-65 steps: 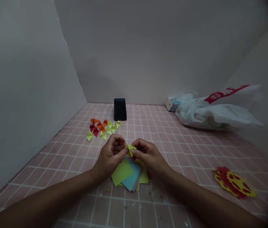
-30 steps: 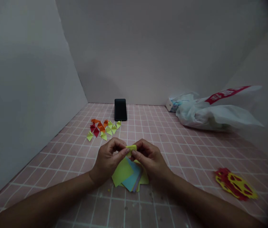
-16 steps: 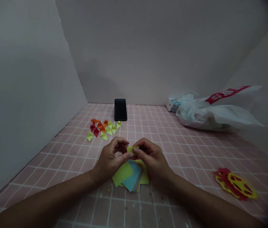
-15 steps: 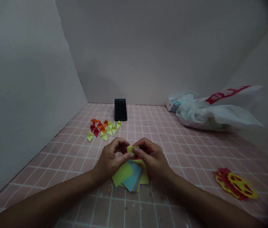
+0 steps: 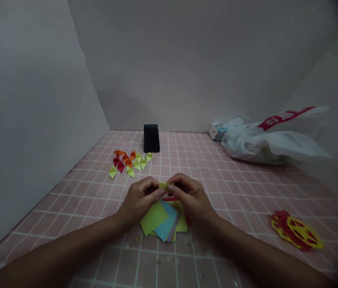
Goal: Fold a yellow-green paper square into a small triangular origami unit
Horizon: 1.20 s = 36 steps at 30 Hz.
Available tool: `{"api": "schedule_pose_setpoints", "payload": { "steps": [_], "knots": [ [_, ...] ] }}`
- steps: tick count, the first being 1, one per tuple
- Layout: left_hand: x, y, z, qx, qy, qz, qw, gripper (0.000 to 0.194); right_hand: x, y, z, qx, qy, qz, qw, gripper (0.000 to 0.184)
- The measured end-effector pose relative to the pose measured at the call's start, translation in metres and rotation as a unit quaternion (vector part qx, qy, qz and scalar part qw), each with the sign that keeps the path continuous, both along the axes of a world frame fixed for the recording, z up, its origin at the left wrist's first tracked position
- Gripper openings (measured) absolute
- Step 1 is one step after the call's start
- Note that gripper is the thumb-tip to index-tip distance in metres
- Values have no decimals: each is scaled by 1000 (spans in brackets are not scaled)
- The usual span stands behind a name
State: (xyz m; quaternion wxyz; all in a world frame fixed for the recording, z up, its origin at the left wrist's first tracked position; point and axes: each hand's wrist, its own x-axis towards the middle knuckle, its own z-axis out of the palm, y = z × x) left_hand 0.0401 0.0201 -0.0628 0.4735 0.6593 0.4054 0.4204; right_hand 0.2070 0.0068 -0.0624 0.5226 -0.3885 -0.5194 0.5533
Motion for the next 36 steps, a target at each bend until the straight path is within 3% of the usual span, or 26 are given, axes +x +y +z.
{"api": "schedule_pose_setpoints", "payload": {
  "steps": [7, 19, 25, 29, 36],
  "knots": [
    [0, 1, 0, 41, 33, 25, 998, 17, -1, 1, -3, -36, 22, 10, 999, 17],
    [-3, 3, -1, 48, 69, 14, 996, 18, 0, 2, -2, -19, -9, 6, 1000, 17],
    [-4, 3, -1, -1, 66, -3, 998, 23, 1, 2, -4, -41, 1, -7, 999, 21],
    [-5, 3, -4, -25, 49, -13, 998, 26, 2, 3, -4, -5, -44, -17, 999, 20],
    [-4, 3, -1, 25, 75, -31, 996, 28, 1, -1, -9, 90, -188, -34, 977, 18]
  ]
}}
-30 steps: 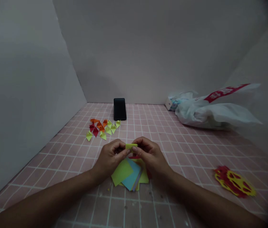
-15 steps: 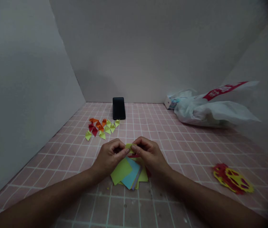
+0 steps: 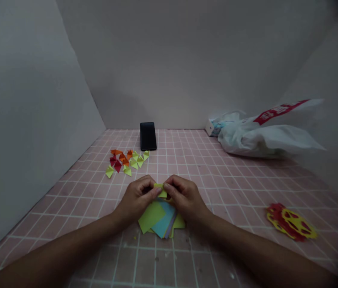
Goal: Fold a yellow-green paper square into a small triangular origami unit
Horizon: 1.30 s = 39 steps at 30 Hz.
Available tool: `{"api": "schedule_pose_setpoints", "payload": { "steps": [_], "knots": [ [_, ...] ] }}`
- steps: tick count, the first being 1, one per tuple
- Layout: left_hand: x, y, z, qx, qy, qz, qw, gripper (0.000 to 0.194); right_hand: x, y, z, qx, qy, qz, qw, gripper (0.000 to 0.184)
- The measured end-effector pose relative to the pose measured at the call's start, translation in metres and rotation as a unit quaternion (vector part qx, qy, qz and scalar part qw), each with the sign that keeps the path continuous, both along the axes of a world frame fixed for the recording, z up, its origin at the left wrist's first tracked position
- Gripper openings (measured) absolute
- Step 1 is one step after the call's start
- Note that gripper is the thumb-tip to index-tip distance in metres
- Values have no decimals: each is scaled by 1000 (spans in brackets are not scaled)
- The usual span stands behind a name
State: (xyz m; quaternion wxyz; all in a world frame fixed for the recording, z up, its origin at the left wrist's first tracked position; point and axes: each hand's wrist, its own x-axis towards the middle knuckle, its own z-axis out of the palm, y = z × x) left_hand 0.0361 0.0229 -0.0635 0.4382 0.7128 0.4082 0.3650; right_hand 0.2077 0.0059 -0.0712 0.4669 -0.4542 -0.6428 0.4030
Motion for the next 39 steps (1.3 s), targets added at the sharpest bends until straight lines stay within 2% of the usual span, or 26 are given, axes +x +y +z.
{"api": "schedule_pose_setpoints", "payload": {
  "steps": [3, 7, 10, 16, 20, 23, 29, 34, 39],
  "knots": [
    [1, -2, -1, -23, -14, 7, 1000, 27, 0, 0, 0, -8, -7, -10, 1000, 19],
    [2, -3, -5, -89, -54, 42, 994, 29, 1, 4, 1, -61, 87, 25, 994, 28],
    [2, -1, -6, -94, -75, 85, 989, 31, 0, 6, -1, -80, 123, 55, 988, 32],
    [6, -2, -4, -156, -167, 97, 969, 23, -3, 5, -4, -119, 144, 64, 980, 15],
    [9, -4, -5, -187, -217, 89, 954, 24, -3, 6, -4, -115, 151, 57, 980, 14],
    [8, -6, -5, -214, -216, 64, 951, 26, -2, 6, -3, -117, 154, 50, 980, 15],
    [6, -5, -6, -176, -151, 83, 969, 25, -2, 6, -2, -74, 159, -2, 985, 12],
    [8, -5, -6, -186, -175, 81, 963, 26, -1, 4, -3, -28, 147, -2, 989, 10],
    [9, -7, -2, -183, -188, 79, 962, 26, -1, 3, 1, -20, 126, -3, 992, 11]
  ]
}}
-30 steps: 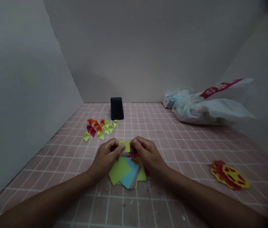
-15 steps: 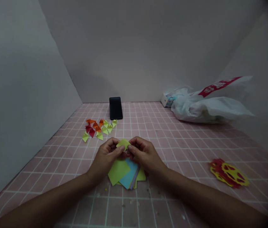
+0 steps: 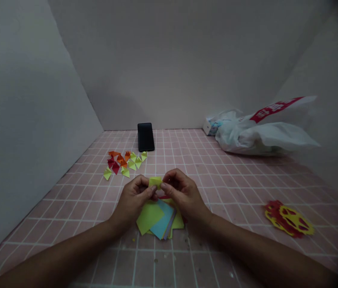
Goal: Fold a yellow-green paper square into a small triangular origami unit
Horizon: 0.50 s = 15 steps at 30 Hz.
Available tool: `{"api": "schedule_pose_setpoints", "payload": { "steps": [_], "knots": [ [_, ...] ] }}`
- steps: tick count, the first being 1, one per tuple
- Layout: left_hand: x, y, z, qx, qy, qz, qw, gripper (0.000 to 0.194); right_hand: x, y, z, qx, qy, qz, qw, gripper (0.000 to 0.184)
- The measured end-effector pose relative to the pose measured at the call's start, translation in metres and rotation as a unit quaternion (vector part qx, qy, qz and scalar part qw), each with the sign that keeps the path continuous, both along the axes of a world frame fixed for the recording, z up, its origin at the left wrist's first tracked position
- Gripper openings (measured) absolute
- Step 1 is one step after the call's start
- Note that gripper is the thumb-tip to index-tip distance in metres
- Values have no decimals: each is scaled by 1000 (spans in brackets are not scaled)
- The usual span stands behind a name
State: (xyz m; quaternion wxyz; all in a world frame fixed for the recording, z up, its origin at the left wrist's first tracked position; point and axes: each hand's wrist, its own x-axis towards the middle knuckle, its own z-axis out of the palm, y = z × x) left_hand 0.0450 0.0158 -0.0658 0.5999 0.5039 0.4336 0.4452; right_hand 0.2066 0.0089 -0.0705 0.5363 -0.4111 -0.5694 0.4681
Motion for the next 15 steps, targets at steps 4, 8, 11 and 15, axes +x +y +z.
{"api": "schedule_pose_setpoints", "payload": {
  "steps": [4, 8, 11, 15],
  "knots": [
    [1, 0, 0, -2, -11, -12, 1000, 28, 0, 1, 2, 9, -18, -11, 1000, 11],
    [1, 0, -3, 2, -16, -19, 1000, 28, 1, 2, 2, -28, 9, 0, 1000, 12],
    [0, 0, -3, 6, -15, -19, 1000, 29, 0, 1, 3, -35, 19, 1, 999, 12],
    [0, 1, 1, 30, 24, -10, 999, 27, -1, 0, 3, -34, 13, 7, 999, 11]
  ]
}}
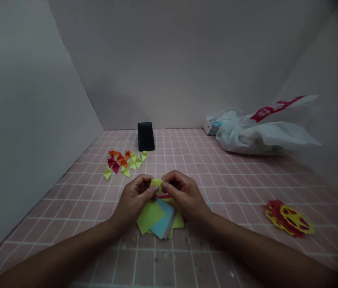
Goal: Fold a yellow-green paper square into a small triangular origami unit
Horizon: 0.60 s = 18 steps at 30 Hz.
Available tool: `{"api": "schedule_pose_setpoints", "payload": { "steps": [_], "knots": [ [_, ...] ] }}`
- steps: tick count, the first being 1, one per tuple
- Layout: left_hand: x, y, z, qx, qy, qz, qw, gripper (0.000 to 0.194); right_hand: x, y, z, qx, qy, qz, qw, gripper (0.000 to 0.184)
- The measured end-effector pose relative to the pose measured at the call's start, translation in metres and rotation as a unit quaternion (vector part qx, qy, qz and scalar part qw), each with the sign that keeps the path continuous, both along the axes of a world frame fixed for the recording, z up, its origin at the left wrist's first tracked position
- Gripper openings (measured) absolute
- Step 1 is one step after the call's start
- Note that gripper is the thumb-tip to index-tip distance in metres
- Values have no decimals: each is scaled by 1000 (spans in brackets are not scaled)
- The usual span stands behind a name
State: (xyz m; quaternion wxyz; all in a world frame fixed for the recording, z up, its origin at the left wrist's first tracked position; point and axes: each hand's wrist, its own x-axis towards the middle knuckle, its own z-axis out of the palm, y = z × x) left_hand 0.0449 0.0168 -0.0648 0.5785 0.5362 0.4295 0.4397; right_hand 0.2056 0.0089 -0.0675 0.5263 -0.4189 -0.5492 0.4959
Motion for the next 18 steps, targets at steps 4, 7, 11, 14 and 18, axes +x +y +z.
{"api": "schedule_pose_setpoints", "payload": {
  "steps": [4, 7, 11, 14, 18],
  "knots": [
    [-1, -1, 2, 26, 35, 7, 999, 21, 0, -1, -3, 9, -4, 15, 1000, 11],
    [-1, -3, 2, 40, 50, 14, 998, 21, 0, -2, -6, 32, -18, 16, 999, 10],
    [0, -5, 4, 46, 61, 25, 997, 22, -1, -2, -8, 41, -35, 14, 998, 10],
    [1, -6, 6, 41, 61, 29, 997, 24, -2, -3, -7, 39, -29, 12, 999, 10],
    [1, -6, 6, 39, 57, 36, 997, 25, -3, -3, -6, 27, -1, 14, 1000, 11]
  ]
}}
